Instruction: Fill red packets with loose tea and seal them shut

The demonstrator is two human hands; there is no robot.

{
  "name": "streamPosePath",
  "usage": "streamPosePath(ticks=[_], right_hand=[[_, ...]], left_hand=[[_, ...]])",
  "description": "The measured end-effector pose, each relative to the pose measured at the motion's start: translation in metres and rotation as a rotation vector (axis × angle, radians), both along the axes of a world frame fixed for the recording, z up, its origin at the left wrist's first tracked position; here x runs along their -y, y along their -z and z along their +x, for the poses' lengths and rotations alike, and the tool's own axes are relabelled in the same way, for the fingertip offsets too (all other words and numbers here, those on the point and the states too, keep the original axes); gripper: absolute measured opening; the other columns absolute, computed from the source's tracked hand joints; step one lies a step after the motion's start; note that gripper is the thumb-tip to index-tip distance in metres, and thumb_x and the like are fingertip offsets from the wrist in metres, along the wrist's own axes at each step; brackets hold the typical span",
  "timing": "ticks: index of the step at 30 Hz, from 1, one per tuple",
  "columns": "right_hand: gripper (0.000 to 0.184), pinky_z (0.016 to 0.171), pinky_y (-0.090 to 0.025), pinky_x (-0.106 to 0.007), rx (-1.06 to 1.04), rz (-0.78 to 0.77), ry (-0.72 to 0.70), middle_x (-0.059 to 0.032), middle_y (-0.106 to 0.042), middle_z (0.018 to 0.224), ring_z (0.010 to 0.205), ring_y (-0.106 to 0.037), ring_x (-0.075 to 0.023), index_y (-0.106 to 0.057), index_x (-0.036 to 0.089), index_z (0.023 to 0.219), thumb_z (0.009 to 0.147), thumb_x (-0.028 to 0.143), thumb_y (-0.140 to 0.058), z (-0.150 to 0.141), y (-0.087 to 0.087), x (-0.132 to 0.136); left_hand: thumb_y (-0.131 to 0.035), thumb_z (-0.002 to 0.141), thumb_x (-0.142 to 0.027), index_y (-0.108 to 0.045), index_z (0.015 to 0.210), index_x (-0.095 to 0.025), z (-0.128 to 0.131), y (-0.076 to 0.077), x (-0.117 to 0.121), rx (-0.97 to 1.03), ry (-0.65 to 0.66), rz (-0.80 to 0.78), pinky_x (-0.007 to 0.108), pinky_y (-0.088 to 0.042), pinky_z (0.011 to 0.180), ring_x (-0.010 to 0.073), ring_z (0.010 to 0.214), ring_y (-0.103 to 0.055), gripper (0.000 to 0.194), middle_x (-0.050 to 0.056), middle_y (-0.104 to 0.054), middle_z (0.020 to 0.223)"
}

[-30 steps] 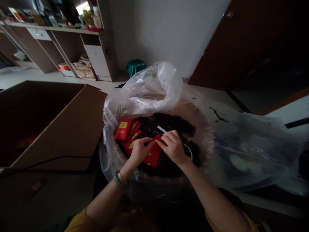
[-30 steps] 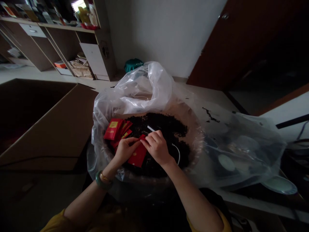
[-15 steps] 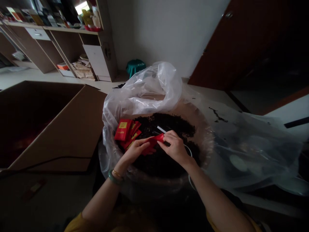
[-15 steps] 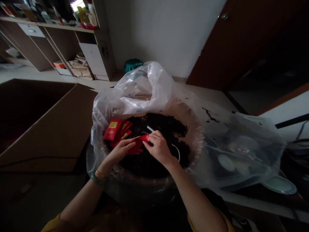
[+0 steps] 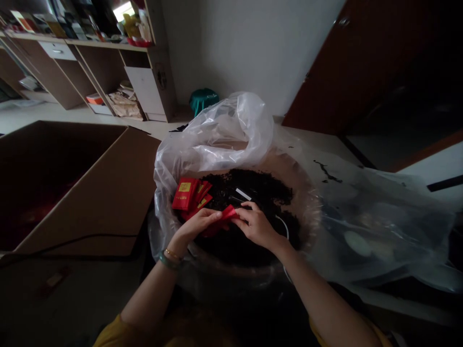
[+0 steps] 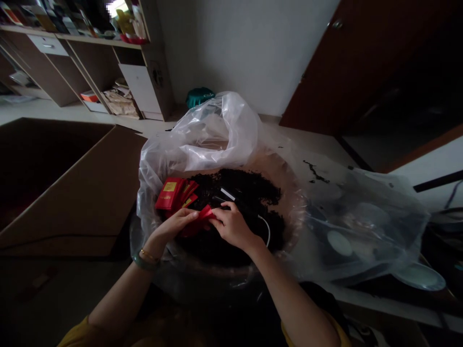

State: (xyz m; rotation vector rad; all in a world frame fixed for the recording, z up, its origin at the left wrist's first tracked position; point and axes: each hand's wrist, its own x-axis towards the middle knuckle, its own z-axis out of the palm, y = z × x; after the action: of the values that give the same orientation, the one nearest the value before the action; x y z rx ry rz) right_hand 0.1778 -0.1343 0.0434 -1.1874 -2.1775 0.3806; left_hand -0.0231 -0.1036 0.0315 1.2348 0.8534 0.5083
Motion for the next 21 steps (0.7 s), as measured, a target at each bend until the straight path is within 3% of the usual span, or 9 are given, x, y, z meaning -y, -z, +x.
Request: streamPosePath(ticks=[3, 7, 10, 12, 17, 21], right_hand=[[0.014, 0.094, -0.046, -0.041, 0.020, -0.058, -0.028, 0.0010, -0.070, 0.071, 0.075, -0.060, -0.0161, -0.065, 0.022, 0.076, 0.086, 0.017, -0.058, 0.000, 0.002, -0.001], [0.009, 0.093, -0.046, -0.037, 0.017, -0.233, -0.047, -0.0022, -0.074, 0.087, 0.087, -0.063, -0.0184, -0.070, 0.022, 0.088, 0.080, 0.023, -0.066, 0.002, -0.002, 0.000], [0.017, 0.079, -0.049, -0.031, 0.036, -0.419, -0.073, -0.0043, -0.073, 0.086, 0.080, -0.064, -0.0192, -0.072, 0.019, 0.087, 0.076, 0.032, -0.070, -0.001, -0.005, 0.002], [0.018, 0.072, -0.048, -0.029, 0.044, -0.496, -0.096, -0.0039, -0.072, 0.078, 0.071, -0.063, -0.0173, -0.071, 0.018, 0.079, 0.083, 0.033, -0.062, -0.005, -0.006, 0.002], [0.029, 0.092, -0.041, -0.036, 0.051, -0.428, -0.086, -0.0026, -0.069, 0.073, 0.078, -0.062, -0.0178, -0.067, 0.019, 0.073, 0.092, 0.030, -0.048, -0.010, -0.002, 0.001], [0.033, 0.084, -0.047, -0.033, -0.084, -0.542, -0.053, -0.0050, -0.070, 0.082, 0.079, -0.063, -0.0186, -0.067, 0.016, 0.082, 0.095, 0.032, -0.041, -0.011, 0.002, -0.001]], left_hand=[[-0.065, 0.073, -0.053, -0.074, 0.075, -0.011, 0.004, 0.004, -0.003, -0.066, -0.083, 0.120, 0.019, -0.031, 0.045, 0.0077, 0.047, -0.046, 0.043, 0.002, -0.063, 0.057], [-0.069, 0.070, -0.041, -0.073, 0.071, -0.012, 0.011, 0.008, -0.005, -0.106, -0.217, 0.341, 0.021, -0.041, 0.055, 0.0123, 0.058, -0.056, 0.029, 0.002, -0.068, 0.064], [-0.067, 0.073, -0.037, -0.073, 0.072, -0.014, 0.015, 0.007, -0.003, -0.108, -0.189, 0.430, 0.022, -0.045, 0.061, 0.0145, 0.064, -0.061, 0.024, 0.002, -0.071, 0.069], [-0.066, 0.075, -0.035, -0.073, 0.074, -0.015, 0.017, 0.007, -0.002, -0.128, -0.148, 0.485, 0.022, -0.046, 0.061, 0.0148, 0.065, -0.062, 0.022, 0.002, -0.072, 0.070], [-0.063, 0.082, -0.034, -0.072, 0.076, -0.017, 0.015, 0.009, -0.004, -0.172, -0.159, 0.687, 0.023, -0.048, 0.063, 0.0144, 0.066, -0.063, 0.020, 0.002, -0.071, 0.072], [-0.057, 0.087, -0.032, -0.071, 0.078, -0.018, 0.012, 0.013, -0.005, -0.181, -0.225, 0.985, 0.028, -0.050, 0.073, 0.0169, 0.079, -0.064, 0.021, 0.005, -0.070, 0.080]])
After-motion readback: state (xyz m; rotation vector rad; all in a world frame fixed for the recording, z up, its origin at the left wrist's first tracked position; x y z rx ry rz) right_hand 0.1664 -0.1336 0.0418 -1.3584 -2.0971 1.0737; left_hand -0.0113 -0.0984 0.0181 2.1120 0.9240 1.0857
